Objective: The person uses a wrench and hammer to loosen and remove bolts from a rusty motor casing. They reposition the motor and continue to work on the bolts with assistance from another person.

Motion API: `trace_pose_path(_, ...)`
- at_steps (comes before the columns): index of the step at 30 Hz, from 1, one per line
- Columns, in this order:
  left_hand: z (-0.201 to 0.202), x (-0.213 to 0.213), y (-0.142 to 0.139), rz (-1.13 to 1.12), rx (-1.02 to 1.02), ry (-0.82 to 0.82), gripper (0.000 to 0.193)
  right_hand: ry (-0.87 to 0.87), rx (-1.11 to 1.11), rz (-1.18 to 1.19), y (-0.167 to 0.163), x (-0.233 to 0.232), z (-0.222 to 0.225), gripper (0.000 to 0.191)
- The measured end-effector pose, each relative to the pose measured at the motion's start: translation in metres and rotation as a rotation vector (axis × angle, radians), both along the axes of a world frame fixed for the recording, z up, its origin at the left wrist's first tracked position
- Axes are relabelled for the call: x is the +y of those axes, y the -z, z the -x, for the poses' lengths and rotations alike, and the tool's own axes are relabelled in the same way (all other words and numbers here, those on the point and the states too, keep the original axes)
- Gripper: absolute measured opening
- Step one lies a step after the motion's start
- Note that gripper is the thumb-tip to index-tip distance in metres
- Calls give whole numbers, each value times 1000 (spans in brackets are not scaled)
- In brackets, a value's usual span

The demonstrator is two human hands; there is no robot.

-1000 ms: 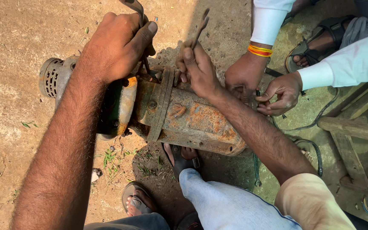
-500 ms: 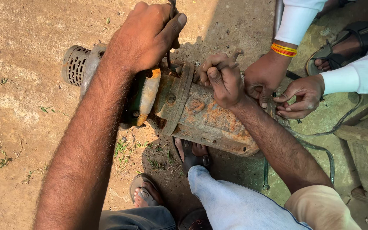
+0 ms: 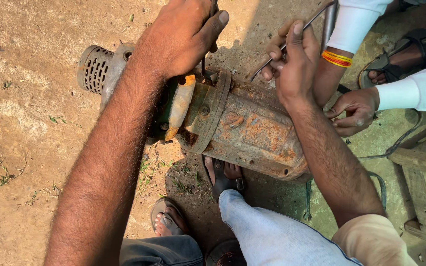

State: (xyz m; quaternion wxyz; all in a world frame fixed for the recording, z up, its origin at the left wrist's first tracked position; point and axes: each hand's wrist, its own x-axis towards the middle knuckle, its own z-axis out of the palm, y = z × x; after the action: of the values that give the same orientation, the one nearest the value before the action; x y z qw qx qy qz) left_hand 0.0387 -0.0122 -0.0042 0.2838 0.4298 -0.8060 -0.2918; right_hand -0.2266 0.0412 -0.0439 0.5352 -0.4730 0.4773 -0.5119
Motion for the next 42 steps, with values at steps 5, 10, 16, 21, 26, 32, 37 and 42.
trace_pose_path(5, 0, 1, -1, -48, -66, -32, 43, 32, -10, -300, 23, -22, 4, 35)
trace_pose_path(10, 0, 1, 3, -35, 29, -1, 38, 18, -77, -596, 53, -36, -6, 35)
trace_pose_path(16, 2, 1, 4, -17, -6, 4, 38, -88, 104, -566, 49, -28, -17, 33)
trace_pose_path(21, 1, 0, 5, -32, 5, 27, 41, -326, 385, 137, 33, 14, -19, 33)
trace_pose_path(26, 0, 0, 12, 15, -25, 6, 42, -435, 278, 332, 31, 35, -12, 32)
trace_pose_path(32, 1, 1, 11, -102, 1, 15, 39, -87, -19, 124, 32, 15, -4, 32)
trace_pose_path(37, 0, 2, 10, 9, -14, 8, 42, 18, 49, -287, 38, -15, 0, 33)
trace_pose_path(42, 0, 2, 11, 19, 14, 23, 40, 18, 75, -696, 62, -35, -15, 36)
